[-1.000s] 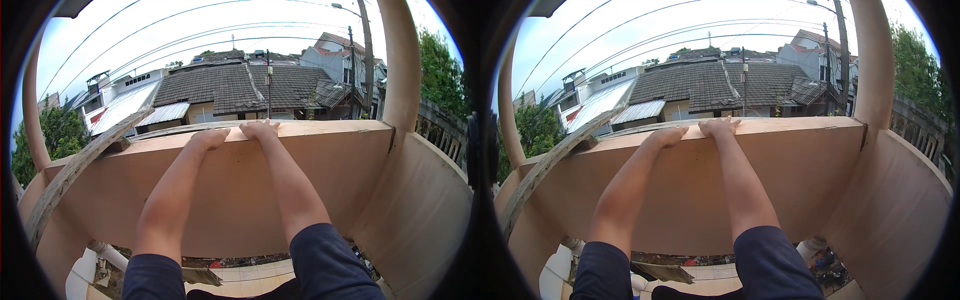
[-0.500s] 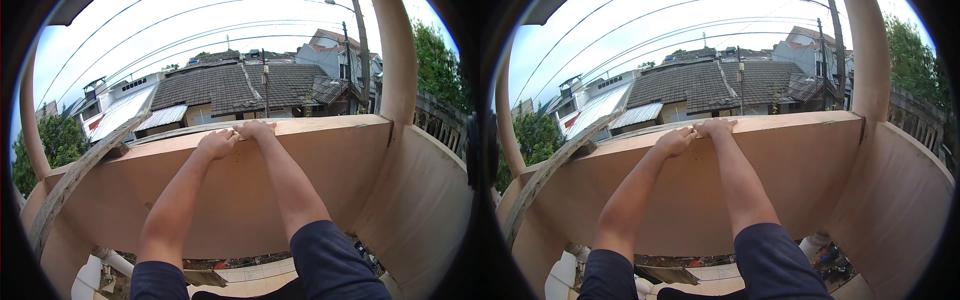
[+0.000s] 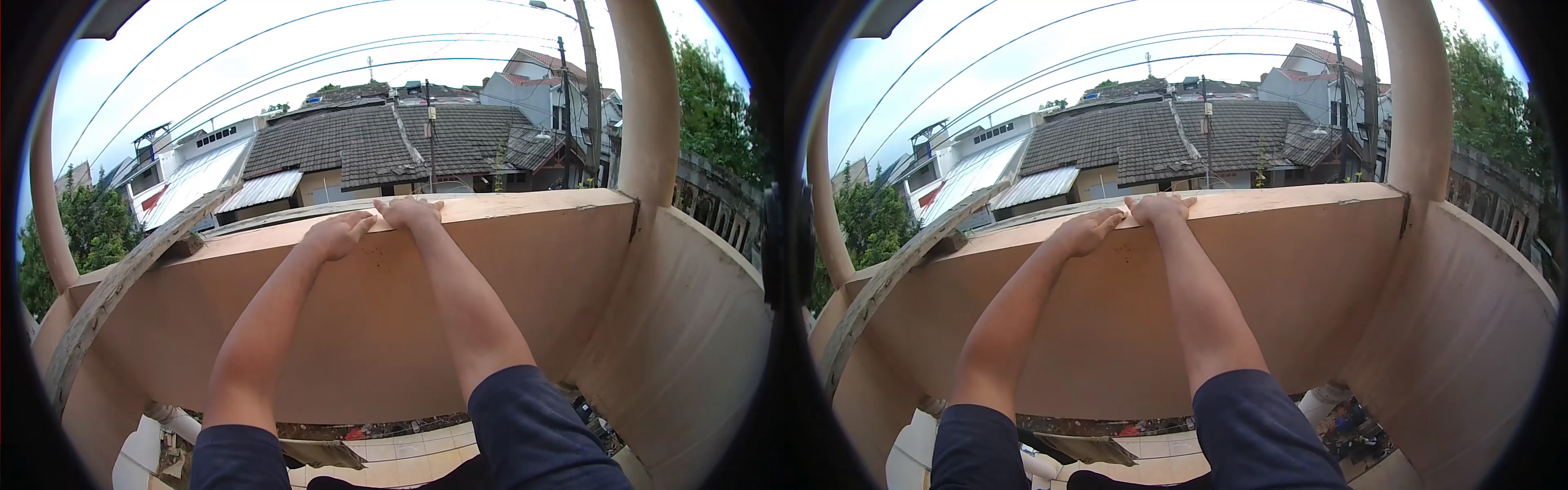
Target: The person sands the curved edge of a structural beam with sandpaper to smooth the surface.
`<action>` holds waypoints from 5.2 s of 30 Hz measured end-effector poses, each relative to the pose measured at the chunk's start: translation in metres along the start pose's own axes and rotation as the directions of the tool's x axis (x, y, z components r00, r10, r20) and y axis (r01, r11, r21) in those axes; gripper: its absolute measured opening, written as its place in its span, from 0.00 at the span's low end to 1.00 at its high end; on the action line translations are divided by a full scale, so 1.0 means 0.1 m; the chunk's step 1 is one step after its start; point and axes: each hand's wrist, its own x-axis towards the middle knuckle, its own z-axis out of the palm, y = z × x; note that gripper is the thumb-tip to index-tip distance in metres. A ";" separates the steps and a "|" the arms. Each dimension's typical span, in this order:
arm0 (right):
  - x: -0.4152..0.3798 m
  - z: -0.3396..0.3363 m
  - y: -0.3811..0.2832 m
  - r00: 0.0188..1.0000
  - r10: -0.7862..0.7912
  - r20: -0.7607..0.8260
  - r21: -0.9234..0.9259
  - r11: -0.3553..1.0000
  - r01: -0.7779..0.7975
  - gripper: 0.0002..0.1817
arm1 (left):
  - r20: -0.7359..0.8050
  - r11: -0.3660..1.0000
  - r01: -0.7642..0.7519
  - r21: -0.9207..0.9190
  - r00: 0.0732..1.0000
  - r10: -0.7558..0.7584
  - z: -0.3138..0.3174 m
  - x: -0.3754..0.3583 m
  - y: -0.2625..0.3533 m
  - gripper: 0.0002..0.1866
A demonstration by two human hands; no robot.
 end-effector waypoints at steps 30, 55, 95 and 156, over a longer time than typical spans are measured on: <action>0.06 0.05 -0.02 1.000 0.004 -0.028 -0.003 1.000 -0.004 0.55 | -0.188 0.963 -0.059 -0.261 0.982 0.010 0.14 0.13 -0.39 0.24; 0.13 -0.03 -0.03 1.000 0.004 0.019 0.167 0.986 -0.007 0.70 | -0.171 0.977 -0.009 -0.214 0.985 -0.028 -0.01 0.03 0.25 0.20; 0.02 -0.20 -0.86 0.933 -0.242 0.268 0.000 0.968 0.251 0.51 | -0.080 0.911 0.413 -0.009 0.908 -0.412 -0.18 0.07 -0.54 0.56; -0.01 0.10 -0.26 0.956 -0.234 0.179 -0.014 0.971 0.240 0.72 | -0.155 0.939 0.325 -0.116 0.927 -0.340 -0.19 -0.03 -0.51 0.23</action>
